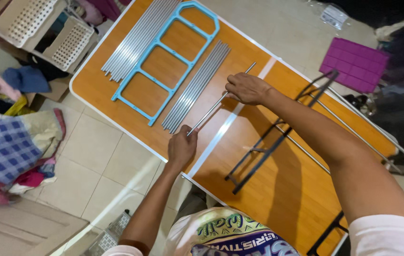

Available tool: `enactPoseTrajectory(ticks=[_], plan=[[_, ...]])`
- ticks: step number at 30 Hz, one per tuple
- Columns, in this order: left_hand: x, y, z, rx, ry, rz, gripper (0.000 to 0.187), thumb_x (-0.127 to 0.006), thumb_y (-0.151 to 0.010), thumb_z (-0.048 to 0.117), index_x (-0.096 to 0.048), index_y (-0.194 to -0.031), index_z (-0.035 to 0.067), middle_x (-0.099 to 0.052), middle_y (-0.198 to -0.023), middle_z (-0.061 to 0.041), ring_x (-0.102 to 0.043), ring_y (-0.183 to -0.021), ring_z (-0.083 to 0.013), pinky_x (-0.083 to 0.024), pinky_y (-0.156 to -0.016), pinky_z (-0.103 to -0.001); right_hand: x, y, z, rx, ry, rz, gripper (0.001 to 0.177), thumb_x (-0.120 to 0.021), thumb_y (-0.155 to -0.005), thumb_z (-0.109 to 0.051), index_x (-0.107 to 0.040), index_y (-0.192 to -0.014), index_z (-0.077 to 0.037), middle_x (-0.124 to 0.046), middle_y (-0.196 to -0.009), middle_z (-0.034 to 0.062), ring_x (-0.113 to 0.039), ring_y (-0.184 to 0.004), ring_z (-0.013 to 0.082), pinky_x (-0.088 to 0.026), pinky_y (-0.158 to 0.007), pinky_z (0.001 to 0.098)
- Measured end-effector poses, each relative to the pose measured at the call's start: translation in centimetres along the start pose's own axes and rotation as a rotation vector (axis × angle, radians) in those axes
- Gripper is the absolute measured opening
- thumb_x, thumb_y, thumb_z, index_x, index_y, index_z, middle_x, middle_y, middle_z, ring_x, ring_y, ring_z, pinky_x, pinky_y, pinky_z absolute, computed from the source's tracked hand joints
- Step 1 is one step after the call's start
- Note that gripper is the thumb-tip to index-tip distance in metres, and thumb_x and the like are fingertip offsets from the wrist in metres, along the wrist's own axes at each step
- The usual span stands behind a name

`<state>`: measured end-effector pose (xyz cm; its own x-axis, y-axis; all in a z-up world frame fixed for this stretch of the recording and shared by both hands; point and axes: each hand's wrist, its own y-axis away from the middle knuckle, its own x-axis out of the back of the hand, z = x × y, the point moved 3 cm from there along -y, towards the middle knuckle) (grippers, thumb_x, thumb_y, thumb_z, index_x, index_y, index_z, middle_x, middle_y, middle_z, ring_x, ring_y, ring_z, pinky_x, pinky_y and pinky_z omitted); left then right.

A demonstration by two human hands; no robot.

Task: The person assembles a metal rack by inserting silver rods into black plastic frames on a wooden table. They repeatedly pick rods, align them with frame slots, and press them into place, completing one side of the rack.

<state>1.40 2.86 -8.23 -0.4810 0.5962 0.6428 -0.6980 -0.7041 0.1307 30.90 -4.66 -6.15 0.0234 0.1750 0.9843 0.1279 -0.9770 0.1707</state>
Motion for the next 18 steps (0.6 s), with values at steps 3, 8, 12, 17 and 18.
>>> enactPoseTrajectory(ticks=[3,8,12,17,18], plan=[[-2.0,-1.4,-2.9,0.121,0.002,-0.036,0.03,-0.06,-0.099,0.035,-0.064,-0.096,0.004,-0.068,-0.064,-0.019,-0.068,-0.064,-0.0406,-0.049,-0.062,-0.052,-2.3,-2.6,0.8,0.043,0.01,0.004,0.032,-0.046,-0.104,-0.036,-0.064,-0.111,-0.01,-0.059,-0.106,0.0117,-0.06,-0.098,0.0304,-0.047,-0.093,0.0423],[-4.4,-3.6,-5.4,-0.041,0.083,0.079,0.021,-0.059,-0.101,0.022,-0.063,-0.101,0.001,-0.07,-0.081,-0.023,-0.068,-0.074,-0.0414,-0.051,-0.067,-0.051,-6.3,-5.6,3.2,-0.018,0.011,-0.044,0.033,-0.048,-0.105,-0.04,-0.066,-0.112,-0.013,-0.063,-0.108,0.0087,-0.06,-0.108,0.0292,-0.046,-0.101,0.0393],[-5.5,-5.2,-6.2,-0.055,-0.009,0.094,0.017,-0.061,-0.099,0.017,-0.065,-0.099,0.001,-0.068,-0.09,-0.02,-0.065,-0.085,-0.0398,-0.05,-0.075,-0.051,-8.5,-7.2,4.4,-0.039,-0.03,0.016,0.033,-0.053,-0.102,-0.041,-0.068,-0.109,-0.012,-0.064,-0.109,0.0099,-0.059,-0.111,0.031,-0.045,-0.102,0.0408],[-5.7,-6.7,-6.4,-0.166,-0.228,0.093,0.013,-0.064,-0.094,0.013,-0.071,-0.1,0.004,-0.063,-0.098,-0.017,-0.06,-0.097,-0.037,-0.045,-0.085,-0.05,-9.9,-8.3,5.3,-0.063,-0.007,0.114,0.032,-0.057,-0.102,-0.037,-0.066,-0.111,-0.007,-0.063,-0.112,0.0137,-0.059,-0.113,0.0314,-0.045,-0.103,0.0413],[-5.7,-6.8,-6.6,-0.157,-0.25,0.069,0.014,-0.064,-0.094,0.013,-0.072,-0.101,0.004,-0.063,-0.099,-0.016,-0.059,-0.098,-0.0363,-0.044,-0.086,-0.049,-10.1,-8.4,5.3,-0.069,-0.008,0.137,0.033,-0.058,-0.102,-0.037,-0.066,-0.111,-0.006,-0.062,-0.112,0.0145,-0.059,-0.113,0.0321,-0.045,-0.103,0.0417]])
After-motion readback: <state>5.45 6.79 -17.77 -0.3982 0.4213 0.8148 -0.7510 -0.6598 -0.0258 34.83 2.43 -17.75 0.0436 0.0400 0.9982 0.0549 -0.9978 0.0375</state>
